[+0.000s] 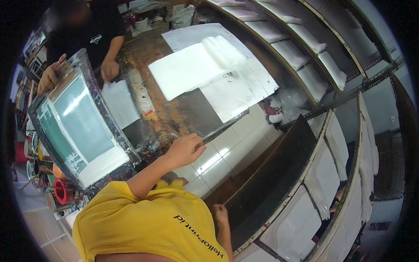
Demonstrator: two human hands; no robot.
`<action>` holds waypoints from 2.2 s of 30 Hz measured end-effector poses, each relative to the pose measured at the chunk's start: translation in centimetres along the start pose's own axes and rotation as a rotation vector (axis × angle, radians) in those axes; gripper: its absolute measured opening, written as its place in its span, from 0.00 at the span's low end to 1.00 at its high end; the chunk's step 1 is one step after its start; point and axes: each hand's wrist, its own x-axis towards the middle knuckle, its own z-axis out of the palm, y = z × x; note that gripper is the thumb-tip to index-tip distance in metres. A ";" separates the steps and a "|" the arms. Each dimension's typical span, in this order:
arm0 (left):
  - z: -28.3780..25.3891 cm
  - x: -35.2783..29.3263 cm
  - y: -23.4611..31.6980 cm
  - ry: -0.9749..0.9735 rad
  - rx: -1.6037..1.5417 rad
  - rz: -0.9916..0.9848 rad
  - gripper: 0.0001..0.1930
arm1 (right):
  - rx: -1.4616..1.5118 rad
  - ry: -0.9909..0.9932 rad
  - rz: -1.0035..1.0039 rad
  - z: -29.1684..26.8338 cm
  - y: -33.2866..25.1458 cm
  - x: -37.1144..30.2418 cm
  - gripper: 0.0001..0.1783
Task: The person repeatedly picks up stacks of white paper from a table and places them onto a metal shelf. The person moves back and forth between the table and the shelf, handling the paper stacks one at a time.
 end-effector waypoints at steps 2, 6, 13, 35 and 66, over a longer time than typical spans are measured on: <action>0.1 0.6 -0.1 0.012 -0.002 0.009 0.10 | 0.155 0.001 0.110 0.3 6.2 -1.0 0.14; 0.4 2.3 0.6 -0.008 0.054 0.043 0.11 | 0.061 0.164 0.277 0.9 12.1 -1.8 0.14; 0.9 3.7 1.3 0.064 0.041 0.101 0.10 | 0.304 0.293 0.222 0.2 10.7 -4.0 0.09; 3.4 16.1 -13.5 -0.081 0.429 -0.394 0.21 | 0.299 0.325 0.265 1.2 5.1 -1.8 0.10; 7.6 -3.0 17.4 -0.365 -0.772 0.603 0.13 | -1.128 0.737 -0.455 -24.8 -43.4 -24.8 0.20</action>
